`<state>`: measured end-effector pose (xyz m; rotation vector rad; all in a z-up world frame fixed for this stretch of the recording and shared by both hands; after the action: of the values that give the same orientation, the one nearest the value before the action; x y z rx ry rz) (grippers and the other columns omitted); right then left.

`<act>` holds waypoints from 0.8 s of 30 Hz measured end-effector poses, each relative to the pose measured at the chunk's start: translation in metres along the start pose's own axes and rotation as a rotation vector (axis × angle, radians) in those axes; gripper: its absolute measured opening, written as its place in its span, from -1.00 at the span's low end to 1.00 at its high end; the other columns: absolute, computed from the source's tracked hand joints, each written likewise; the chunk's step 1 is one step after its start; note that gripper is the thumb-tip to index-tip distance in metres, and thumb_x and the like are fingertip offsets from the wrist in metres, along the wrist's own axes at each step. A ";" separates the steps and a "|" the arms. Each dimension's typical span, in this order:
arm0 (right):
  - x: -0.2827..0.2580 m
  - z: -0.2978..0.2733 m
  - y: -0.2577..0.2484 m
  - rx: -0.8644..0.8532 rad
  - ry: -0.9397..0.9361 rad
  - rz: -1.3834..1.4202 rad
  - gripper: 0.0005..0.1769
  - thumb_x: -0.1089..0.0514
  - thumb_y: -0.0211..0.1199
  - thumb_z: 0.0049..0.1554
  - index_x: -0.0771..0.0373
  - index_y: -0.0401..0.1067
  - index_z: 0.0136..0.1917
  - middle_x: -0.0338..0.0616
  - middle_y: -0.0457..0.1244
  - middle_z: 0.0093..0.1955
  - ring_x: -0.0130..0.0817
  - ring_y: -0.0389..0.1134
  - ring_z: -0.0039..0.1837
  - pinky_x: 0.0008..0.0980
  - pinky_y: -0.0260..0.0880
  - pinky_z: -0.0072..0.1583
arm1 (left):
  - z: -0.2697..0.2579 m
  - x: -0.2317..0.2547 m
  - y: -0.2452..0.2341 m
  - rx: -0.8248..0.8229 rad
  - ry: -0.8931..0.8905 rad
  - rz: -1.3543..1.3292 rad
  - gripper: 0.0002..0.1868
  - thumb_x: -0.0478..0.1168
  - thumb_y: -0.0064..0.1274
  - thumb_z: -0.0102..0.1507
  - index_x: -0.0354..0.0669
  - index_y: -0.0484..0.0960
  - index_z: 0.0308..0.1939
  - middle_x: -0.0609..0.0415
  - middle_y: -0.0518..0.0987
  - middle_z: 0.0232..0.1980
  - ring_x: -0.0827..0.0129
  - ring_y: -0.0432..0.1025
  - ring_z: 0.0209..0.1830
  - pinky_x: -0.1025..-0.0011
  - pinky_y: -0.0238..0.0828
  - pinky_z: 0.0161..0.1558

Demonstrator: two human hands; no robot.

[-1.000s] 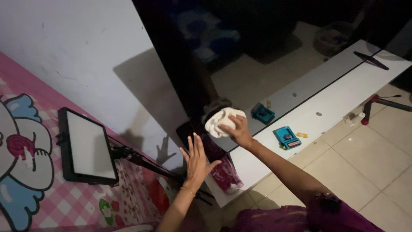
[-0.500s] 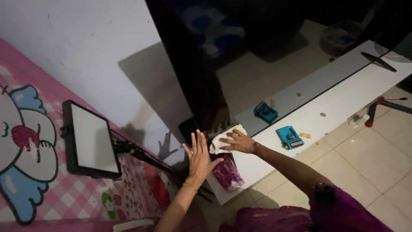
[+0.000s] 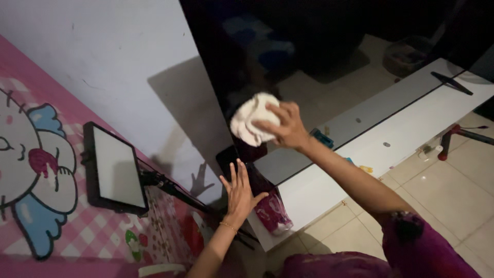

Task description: The person wipes the surface of a television with a cloth and then folds the cloth.

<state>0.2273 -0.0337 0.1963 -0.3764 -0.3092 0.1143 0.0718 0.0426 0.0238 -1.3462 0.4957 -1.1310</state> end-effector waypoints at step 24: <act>-0.038 0.017 0.007 -0.007 -0.078 -0.064 -0.35 -0.03 0.51 0.02 -0.30 0.46 0.37 -0.14 0.16 0.49 0.05 0.15 0.35 0.01 0.23 0.28 | 0.001 0.001 0.000 -0.028 -0.028 0.007 0.51 0.31 0.40 -0.04 -0.44 -0.34 0.53 -0.28 -0.21 0.64 -0.11 -0.39 0.65 -0.45 -0.49 0.42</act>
<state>0.1860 -0.0278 0.1983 -0.3696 -0.3986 0.0656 0.0736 0.0423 0.0246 -1.3819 0.4969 -1.1017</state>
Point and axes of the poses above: each hand's wrist, its own z-axis towards the middle knuckle, its own y-axis out of the palm, x = y × z, the point moved 9 cm from there along z, towards the middle knuckle
